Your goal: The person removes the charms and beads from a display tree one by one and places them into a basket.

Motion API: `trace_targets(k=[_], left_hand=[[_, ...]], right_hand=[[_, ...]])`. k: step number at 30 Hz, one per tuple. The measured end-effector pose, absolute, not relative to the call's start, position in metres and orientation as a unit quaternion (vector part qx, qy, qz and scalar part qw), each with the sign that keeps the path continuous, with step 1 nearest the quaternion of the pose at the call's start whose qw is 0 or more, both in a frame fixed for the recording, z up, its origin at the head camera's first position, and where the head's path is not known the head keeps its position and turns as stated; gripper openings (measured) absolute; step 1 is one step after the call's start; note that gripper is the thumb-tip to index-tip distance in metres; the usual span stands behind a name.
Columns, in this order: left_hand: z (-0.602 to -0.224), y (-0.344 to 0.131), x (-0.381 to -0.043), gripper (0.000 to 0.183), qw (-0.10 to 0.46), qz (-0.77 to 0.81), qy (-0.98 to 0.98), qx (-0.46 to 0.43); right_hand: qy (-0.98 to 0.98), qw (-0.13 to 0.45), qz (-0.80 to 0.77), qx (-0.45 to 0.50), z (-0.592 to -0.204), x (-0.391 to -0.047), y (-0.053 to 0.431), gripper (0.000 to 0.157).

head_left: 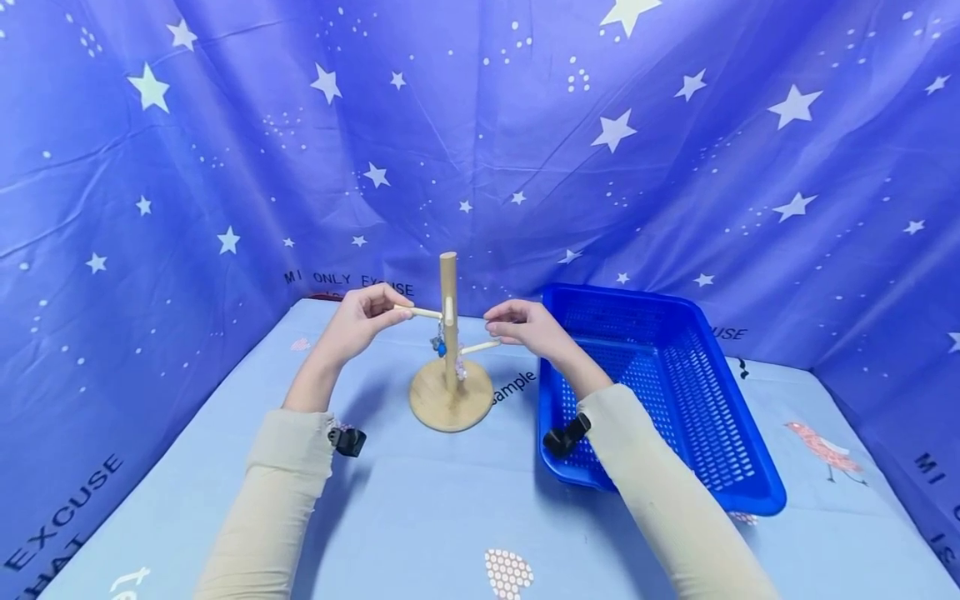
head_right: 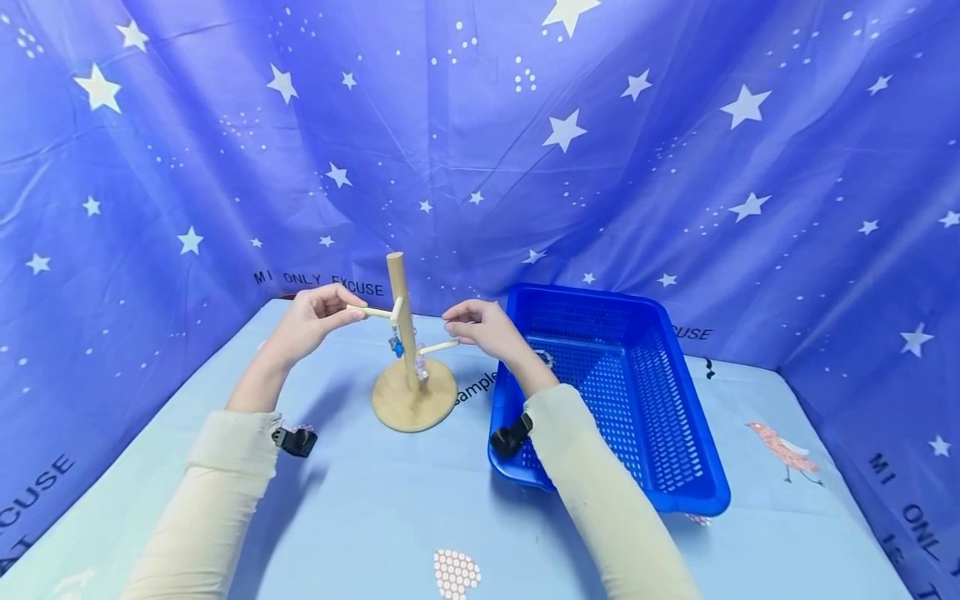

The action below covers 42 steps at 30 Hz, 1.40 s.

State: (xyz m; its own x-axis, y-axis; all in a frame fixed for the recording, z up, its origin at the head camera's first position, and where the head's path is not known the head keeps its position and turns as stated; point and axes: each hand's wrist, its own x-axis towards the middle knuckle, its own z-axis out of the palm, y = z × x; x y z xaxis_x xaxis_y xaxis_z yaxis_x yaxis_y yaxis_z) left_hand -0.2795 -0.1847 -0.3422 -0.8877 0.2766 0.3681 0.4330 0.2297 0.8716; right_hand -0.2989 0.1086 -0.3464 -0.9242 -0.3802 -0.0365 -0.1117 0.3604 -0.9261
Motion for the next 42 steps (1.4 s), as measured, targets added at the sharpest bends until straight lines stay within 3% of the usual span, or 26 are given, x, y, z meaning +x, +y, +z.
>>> trace_targets(k=[22, 42], left_hand=[[-0.339, -0.181, -0.282, 0.014, 0.059, -0.581, -0.78, -0.224], [-0.343, -0.185, -0.281, 0.015, 0.058, -0.585, -0.779, -0.217]], right_hand=[[0.771, 0.278, -0.532, -0.213, -0.354, -0.311, 0.092, 0.038], [0.776, 0.289, -0.53, -0.183, -0.354, -0.308, 0.091, 0.036]])
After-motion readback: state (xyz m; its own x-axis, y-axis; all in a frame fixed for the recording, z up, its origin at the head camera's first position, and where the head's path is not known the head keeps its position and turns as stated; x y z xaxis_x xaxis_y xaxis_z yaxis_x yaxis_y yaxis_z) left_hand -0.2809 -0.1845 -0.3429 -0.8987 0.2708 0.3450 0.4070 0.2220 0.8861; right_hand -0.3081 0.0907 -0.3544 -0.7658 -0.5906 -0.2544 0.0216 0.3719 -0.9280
